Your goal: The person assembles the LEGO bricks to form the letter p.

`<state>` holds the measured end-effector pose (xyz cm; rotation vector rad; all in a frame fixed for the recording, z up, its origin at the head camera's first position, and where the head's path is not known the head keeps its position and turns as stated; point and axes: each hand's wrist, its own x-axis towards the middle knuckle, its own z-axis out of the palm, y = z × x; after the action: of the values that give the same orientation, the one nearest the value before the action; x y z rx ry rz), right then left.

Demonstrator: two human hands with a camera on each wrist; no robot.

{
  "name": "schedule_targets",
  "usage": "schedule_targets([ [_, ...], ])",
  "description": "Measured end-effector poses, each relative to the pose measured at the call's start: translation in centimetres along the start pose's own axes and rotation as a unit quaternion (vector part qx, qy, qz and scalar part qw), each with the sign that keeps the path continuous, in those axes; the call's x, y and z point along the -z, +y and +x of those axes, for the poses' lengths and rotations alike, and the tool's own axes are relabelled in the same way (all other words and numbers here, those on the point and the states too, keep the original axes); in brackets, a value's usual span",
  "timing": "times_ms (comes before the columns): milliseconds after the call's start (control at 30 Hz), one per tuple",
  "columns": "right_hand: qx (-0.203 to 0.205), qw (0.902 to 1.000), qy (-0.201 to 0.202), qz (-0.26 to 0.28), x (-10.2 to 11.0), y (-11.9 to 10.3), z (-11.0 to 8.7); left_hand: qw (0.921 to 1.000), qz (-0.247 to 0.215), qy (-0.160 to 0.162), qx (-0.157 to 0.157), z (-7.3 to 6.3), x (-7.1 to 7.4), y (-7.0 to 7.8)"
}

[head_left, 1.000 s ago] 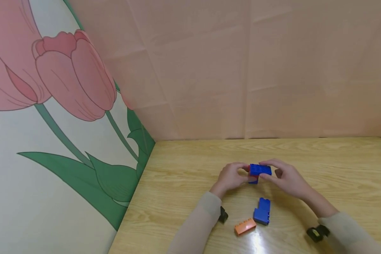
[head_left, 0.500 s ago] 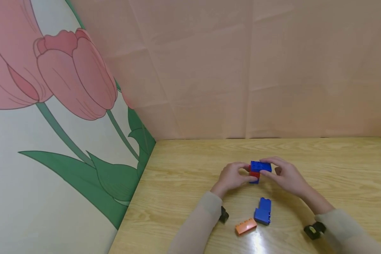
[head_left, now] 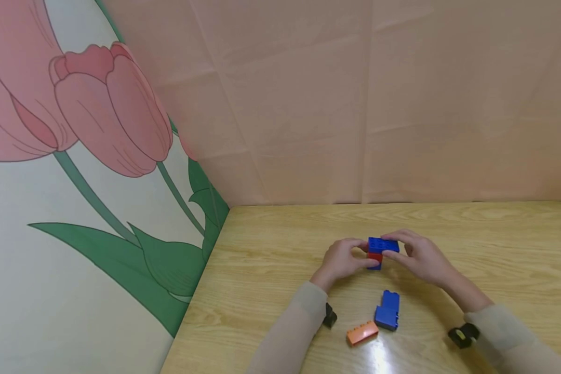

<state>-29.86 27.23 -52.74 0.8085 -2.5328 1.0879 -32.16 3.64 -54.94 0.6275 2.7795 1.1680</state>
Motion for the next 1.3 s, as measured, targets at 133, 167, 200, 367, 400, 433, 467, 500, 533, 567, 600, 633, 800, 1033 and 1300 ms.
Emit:
schedule_targets([
  [133, -0.002, 0.9999, -0.005, -0.012, 0.1, -0.1, -0.1, 1.0, 0.003, -0.003, 0.001, -0.2, 0.1, 0.0],
  [167, -0.002, 0.9999, -0.006, -0.015, 0.1, -0.1, -0.1, 1.0, 0.003, -0.004, 0.0, -0.2, 0.1, 0.0],
  [200, -0.001, 0.9999, -0.007, -0.016, 0.1, -0.2, -0.2, 1.0, 0.004, -0.004, -0.001, -0.3, 0.1, 0.1],
  [367, 0.008, 0.9997, -0.009, -0.02, 0.3, -0.7, -0.3, 1.0, 0.0, -0.007, -0.004, -0.6, 0.2, 0.2],
  [400, 0.009, 0.9997, -0.01, -0.021, 0.3, -0.9, -0.3, 1.0, -0.001, -0.008, -0.005, -0.6, 0.2, 0.2],
  [433, 0.01, 0.9997, -0.01, -0.02, 0.3, -1.0, -0.4, 1.0, -0.002, -0.008, -0.005, -0.7, 0.2, 0.2],
  [467, 0.01, 0.9997, -0.01, -0.02, 0.4, -1.1, -0.4, 1.0, -0.002, -0.008, -0.004, -0.7, 0.2, 0.3],
  [500, 0.011, 0.9997, -0.011, -0.019, 0.4, -1.2, -0.4, 1.0, -0.002, -0.009, -0.004, -0.8, 0.3, 0.3],
  [533, 0.012, 0.9997, -0.012, -0.018, 0.4, -1.3, -0.4, 0.9999, -0.001, -0.009, -0.004, -0.8, 0.3, 0.3],
  [567, 0.014, 0.9997, -0.012, -0.018, 0.4, -1.5, -0.4, 0.9999, -0.001, -0.01, -0.004, -0.9, 0.3, 0.4],
  [600, 0.016, 0.9996, -0.012, -0.018, 0.5, -1.6, -0.4, 0.9999, 0.0, -0.01, -0.003, -0.9, 0.3, 0.4],
  [633, 0.017, 0.9996, -0.012, -0.017, 0.5, -1.7, -0.4, 0.9999, 0.001, -0.011, -0.003, -1.0, 0.4, 0.4],
  [800, 0.022, 0.9994, -0.013, -0.024, 0.5, -2.2, -0.3, 0.9999, 0.004, -0.013, -0.007, -1.2, 0.5, 0.5],
  [1033, 0.027, 0.9989, -0.01, -0.037, 0.5, -2.3, -0.2, 0.9998, 0.006, -0.01, -0.018, -1.2, 0.6, 0.3],
  [1300, 0.026, 0.9984, -0.01, -0.048, 0.4, -1.9, -0.4, 0.9998, 0.001, -0.012, -0.015, -1.2, 0.4, 0.2],
])
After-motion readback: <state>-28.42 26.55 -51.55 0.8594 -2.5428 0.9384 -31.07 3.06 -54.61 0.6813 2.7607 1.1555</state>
